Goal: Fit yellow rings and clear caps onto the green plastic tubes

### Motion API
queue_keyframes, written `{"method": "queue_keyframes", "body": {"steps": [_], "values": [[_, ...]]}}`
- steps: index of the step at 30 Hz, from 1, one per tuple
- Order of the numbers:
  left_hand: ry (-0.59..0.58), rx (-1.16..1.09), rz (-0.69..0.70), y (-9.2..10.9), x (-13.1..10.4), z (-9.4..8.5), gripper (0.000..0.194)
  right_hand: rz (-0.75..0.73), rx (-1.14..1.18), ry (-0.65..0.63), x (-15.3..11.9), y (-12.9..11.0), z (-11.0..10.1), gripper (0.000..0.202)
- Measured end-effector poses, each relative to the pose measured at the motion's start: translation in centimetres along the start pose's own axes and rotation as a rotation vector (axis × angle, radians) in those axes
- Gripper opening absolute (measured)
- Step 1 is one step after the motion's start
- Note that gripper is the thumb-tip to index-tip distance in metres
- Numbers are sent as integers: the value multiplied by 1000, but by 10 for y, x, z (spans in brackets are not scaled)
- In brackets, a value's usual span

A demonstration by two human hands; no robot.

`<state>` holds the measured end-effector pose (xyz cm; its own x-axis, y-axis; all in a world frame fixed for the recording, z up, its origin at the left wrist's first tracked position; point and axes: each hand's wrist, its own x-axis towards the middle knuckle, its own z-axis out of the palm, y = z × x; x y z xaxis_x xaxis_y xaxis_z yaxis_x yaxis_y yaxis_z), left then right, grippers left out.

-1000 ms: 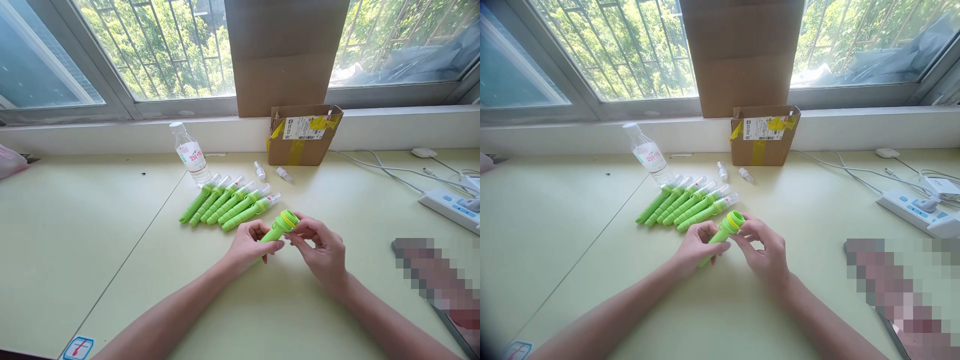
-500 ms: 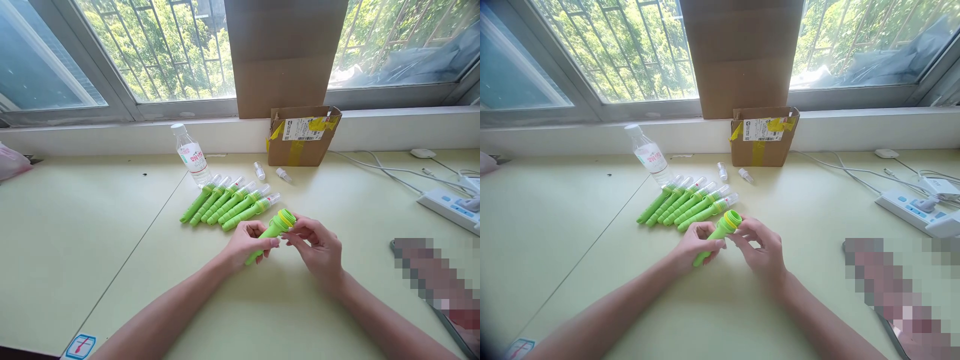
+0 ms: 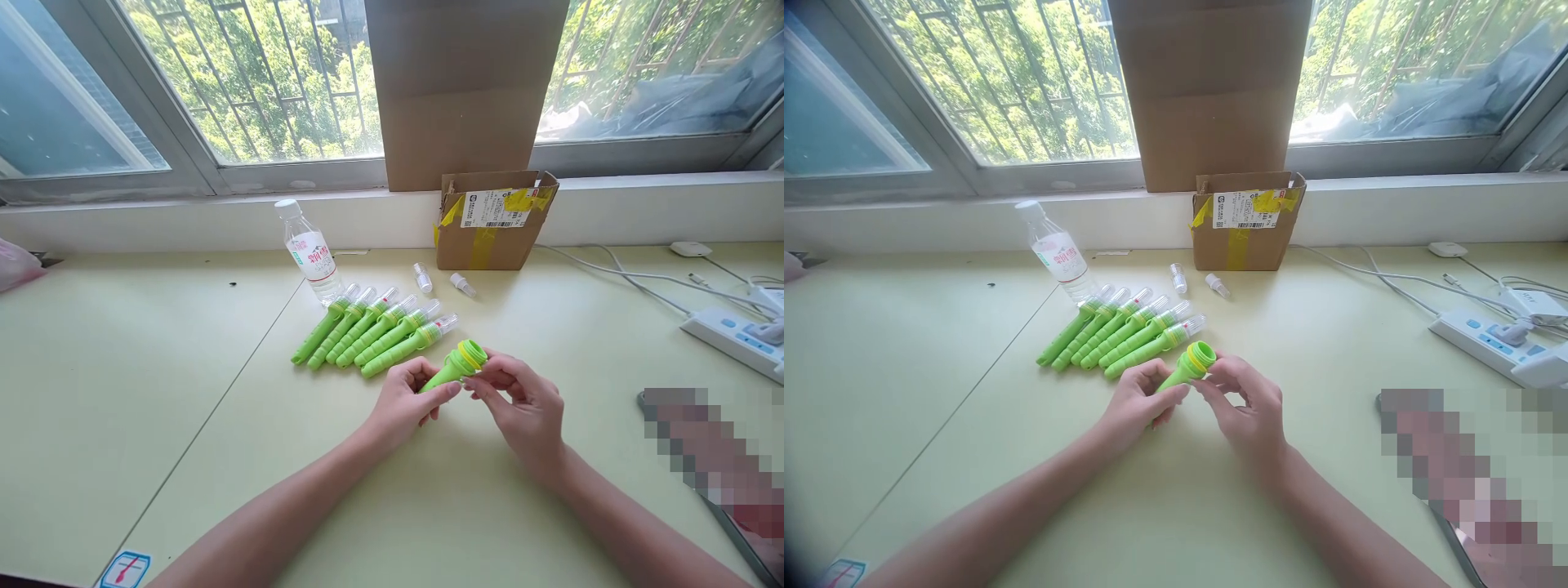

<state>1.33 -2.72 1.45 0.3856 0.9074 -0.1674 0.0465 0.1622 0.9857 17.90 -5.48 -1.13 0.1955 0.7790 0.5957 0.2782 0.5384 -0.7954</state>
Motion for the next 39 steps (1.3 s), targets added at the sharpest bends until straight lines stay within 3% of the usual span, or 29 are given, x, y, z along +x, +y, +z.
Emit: {"method": "queue_keyframes", "body": {"steps": [13, 20, 29, 39], "values": [[-160, -109, -23, 0, 1, -9, 39, 1, 98, -76, 1, -2, 1, 26], [-250, -189, -39, -2, 2, -9, 36, 26, 112, -53, -1, -1, 3, 23], [-122, -189, -33, 0, 1, -2, 45, -13, 88, -30, -3, -6, 2, 25], [-164, -219, -45, -4, 3, -7, 42, 58, 166, -47, -4, -4, 3, 29]]}}
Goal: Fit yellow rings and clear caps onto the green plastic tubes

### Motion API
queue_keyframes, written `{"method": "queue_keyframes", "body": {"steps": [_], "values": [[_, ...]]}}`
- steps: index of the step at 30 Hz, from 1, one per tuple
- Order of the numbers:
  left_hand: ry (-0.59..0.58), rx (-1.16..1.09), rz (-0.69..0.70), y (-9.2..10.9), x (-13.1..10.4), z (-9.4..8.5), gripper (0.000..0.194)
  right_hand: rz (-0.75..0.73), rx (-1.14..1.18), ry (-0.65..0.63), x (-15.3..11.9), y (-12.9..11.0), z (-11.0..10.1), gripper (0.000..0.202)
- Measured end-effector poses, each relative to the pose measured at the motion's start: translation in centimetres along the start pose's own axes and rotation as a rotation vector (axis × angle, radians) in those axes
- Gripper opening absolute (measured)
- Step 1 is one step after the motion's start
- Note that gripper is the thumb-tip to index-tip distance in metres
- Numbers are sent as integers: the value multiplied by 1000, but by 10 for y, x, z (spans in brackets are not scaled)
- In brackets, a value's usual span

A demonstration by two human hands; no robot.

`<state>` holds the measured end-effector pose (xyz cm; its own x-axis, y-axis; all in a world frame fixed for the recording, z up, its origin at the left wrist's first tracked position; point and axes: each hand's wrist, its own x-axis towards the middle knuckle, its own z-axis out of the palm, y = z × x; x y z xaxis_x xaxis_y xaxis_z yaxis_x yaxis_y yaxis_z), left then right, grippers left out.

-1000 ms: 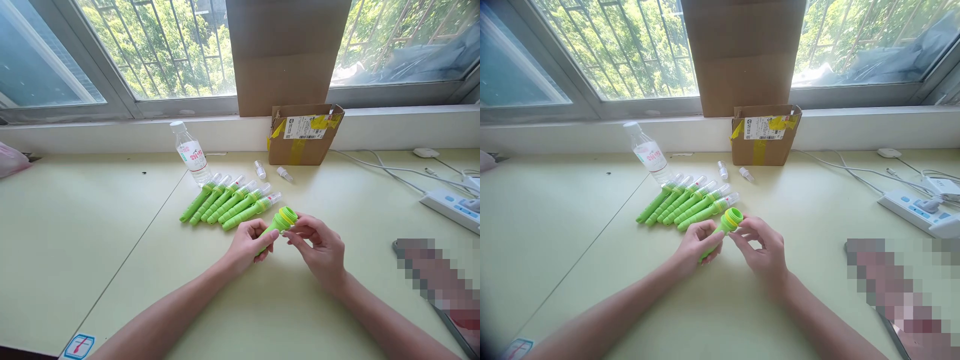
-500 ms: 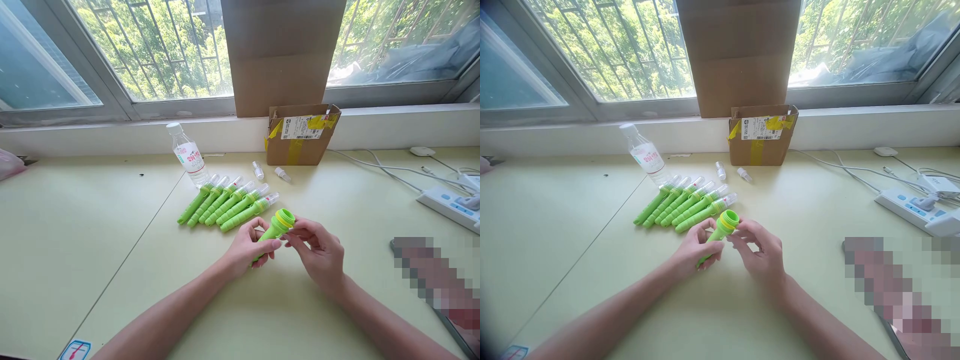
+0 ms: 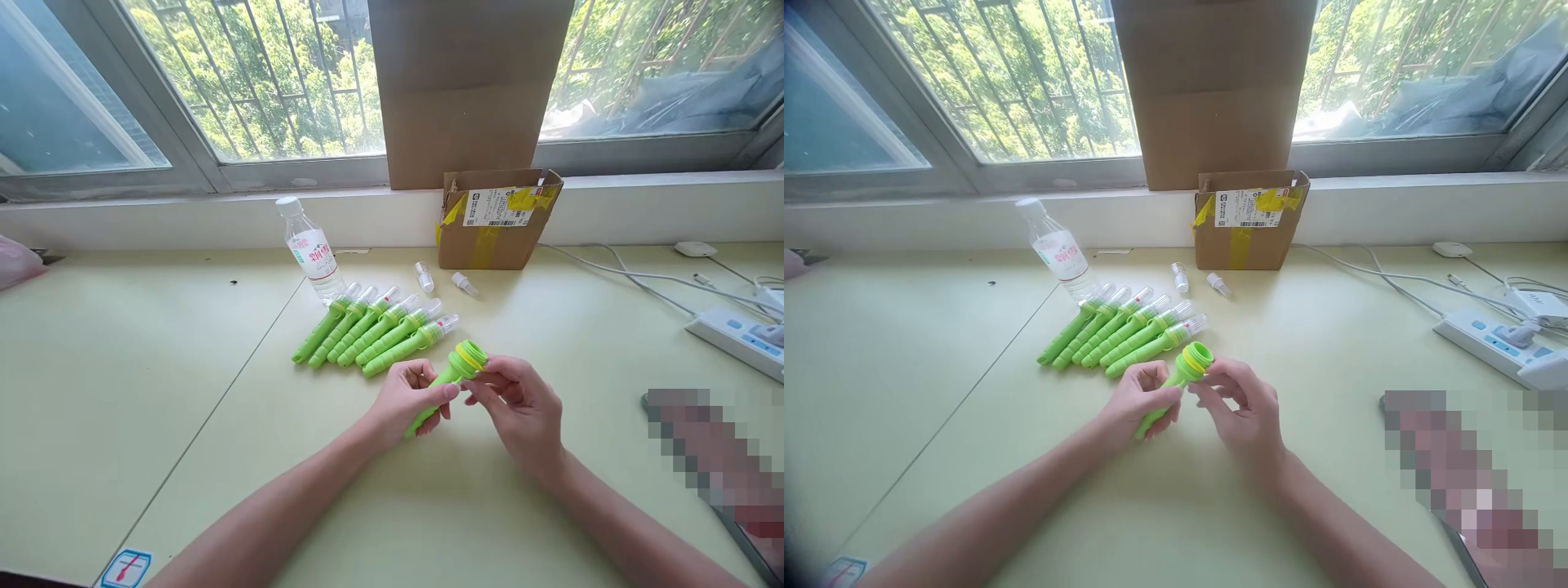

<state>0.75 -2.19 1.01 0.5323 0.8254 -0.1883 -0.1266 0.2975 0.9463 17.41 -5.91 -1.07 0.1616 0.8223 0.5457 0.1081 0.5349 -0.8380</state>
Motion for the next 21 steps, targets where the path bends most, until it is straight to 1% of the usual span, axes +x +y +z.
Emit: {"method": "queue_keyframes", "body": {"steps": [2, 5, 9, 13, 18, 21], "values": [[-11, 21, 8, 1, 0, 1, 38, -33, -15, 15, -1, -1, -1, 30], [27, 144, 55, 2, 0, 5, 29, -84, -64, 42, 0, 0, -2, 32], [77, 255, 125, 1, -2, 8, 32, -95, -93, 53, 2, 2, -4, 33], [39, 259, 139, 2, -4, 5, 43, -66, -71, 40, 2, 1, -3, 31], [-34, 175, 99, 1, -4, 1, 44, -38, 1, 1, 1, -1, 0, 31], [-94, 87, 60, 0, -4, 0, 46, -53, -9, 2, 0, -2, 1, 33]]}}
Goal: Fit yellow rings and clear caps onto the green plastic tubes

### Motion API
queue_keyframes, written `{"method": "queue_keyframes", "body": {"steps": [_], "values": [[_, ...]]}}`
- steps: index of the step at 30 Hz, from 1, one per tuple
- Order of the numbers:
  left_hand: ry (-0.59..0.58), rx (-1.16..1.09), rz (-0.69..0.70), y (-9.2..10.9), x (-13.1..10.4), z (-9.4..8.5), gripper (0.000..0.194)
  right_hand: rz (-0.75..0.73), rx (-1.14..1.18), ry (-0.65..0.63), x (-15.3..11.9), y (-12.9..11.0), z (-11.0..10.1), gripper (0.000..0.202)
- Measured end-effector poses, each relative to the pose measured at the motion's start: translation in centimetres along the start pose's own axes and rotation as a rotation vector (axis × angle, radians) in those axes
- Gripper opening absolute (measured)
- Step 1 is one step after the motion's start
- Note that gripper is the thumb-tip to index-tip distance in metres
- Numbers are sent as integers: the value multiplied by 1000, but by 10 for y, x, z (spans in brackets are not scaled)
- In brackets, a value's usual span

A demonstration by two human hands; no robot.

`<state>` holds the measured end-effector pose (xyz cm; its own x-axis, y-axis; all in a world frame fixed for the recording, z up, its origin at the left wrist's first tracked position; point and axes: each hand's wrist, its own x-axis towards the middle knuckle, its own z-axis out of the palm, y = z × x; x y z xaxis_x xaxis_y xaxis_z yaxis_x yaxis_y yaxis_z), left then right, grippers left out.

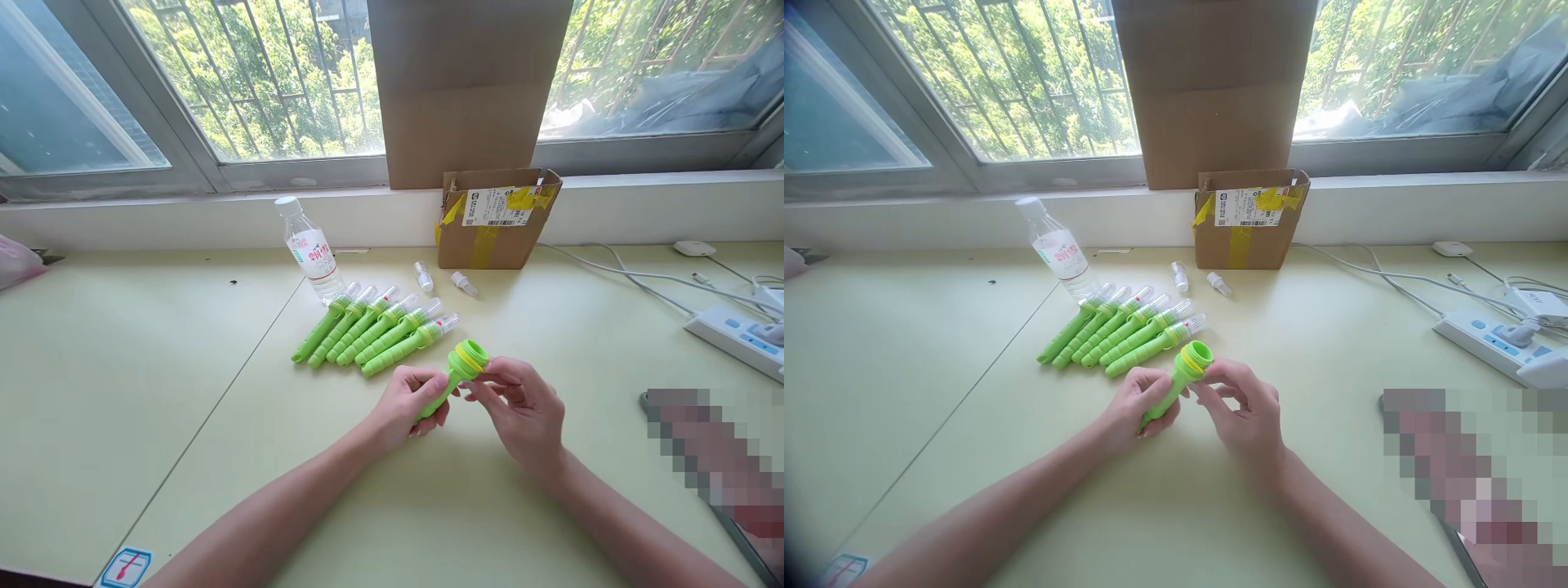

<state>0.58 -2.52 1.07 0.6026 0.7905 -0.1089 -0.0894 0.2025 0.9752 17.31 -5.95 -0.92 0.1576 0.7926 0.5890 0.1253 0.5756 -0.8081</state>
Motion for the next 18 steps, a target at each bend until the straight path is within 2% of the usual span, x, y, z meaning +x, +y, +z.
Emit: {"method": "queue_keyframes", "body": {"steps": [3, 7, 10, 12, 15, 18], "values": [[-10, -14, -55, 0, 0, 2, 40, -56, -58, 27, 0, -1, 0, 33], [110, 21, -82, -1, 1, 7, 36, -124, -120, 45, 1, -1, -2, 33], [266, 130, 33, -2, 2, 11, 34, -170, -183, 67, 1, -1, -2, 34], [358, 258, 139, -2, 1, 13, 25, -217, -232, 87, 2, 0, -2, 35], [377, 365, 202, -2, -2, 17, 25, -256, -259, 99, 3, 1, -3, 37], [365, 395, 219, -1, -4, 18, 26, -222, -230, 76, 3, 2, -3, 33]]}}
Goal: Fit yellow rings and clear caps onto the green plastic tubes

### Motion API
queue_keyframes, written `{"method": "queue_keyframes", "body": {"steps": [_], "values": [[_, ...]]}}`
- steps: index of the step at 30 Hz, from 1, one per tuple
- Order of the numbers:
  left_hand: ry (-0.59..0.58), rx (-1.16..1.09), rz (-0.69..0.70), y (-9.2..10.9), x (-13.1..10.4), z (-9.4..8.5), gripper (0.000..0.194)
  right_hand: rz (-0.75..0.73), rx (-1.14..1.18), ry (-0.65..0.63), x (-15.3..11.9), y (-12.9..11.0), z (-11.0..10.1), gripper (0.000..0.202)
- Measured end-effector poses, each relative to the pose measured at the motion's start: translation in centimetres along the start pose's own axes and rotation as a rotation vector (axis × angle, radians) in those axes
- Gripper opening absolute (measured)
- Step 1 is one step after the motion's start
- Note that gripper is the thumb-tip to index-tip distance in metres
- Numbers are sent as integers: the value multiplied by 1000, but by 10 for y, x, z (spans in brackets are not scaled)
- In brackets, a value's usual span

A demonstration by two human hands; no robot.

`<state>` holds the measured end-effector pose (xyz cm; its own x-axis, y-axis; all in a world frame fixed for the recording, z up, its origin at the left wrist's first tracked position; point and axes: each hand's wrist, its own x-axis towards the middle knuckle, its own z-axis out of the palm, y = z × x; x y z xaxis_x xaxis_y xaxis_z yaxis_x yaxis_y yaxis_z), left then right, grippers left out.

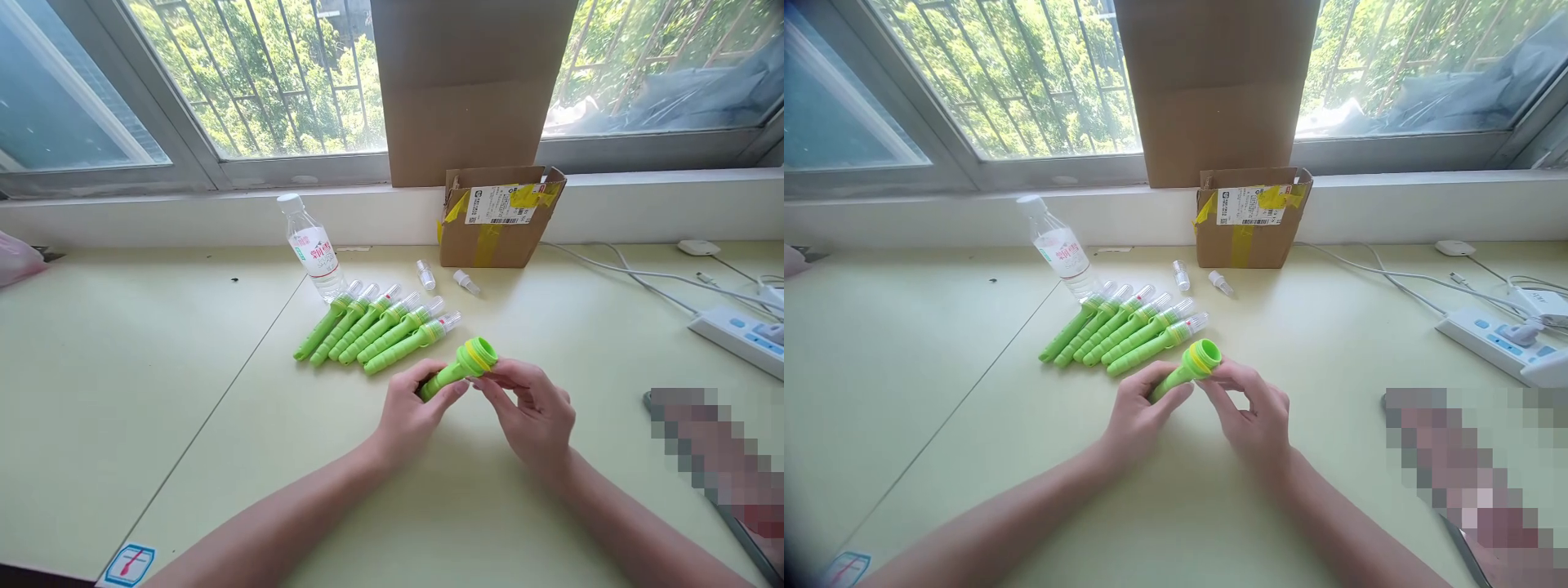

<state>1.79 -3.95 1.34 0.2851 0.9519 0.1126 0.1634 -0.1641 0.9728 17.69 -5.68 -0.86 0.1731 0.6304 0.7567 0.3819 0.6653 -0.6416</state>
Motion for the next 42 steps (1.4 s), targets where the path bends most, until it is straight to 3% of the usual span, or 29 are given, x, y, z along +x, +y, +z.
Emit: {"method": "queue_keyframes", "body": {"steps": [14, 22, 25, 33, 42], "values": [[-256, -266, -94, -2, 2, -5, 39, 31, 99, -45, -3, 0, 3, 29], [-343, -285, -154, -4, 4, -10, 42, 72, 126, -26, 0, -3, 3, 25], [-335, -289, -178, -3, 4, -8, 40, 84, 114, -28, -1, -2, 2, 26], [-116, -248, -206, 2, 4, -3, 36, 94, 72, -23, -2, -2, 1, 25], [-186, -285, -219, -2, 6, -7, 37, 201, 109, -68, -4, 0, 2, 23]]}}
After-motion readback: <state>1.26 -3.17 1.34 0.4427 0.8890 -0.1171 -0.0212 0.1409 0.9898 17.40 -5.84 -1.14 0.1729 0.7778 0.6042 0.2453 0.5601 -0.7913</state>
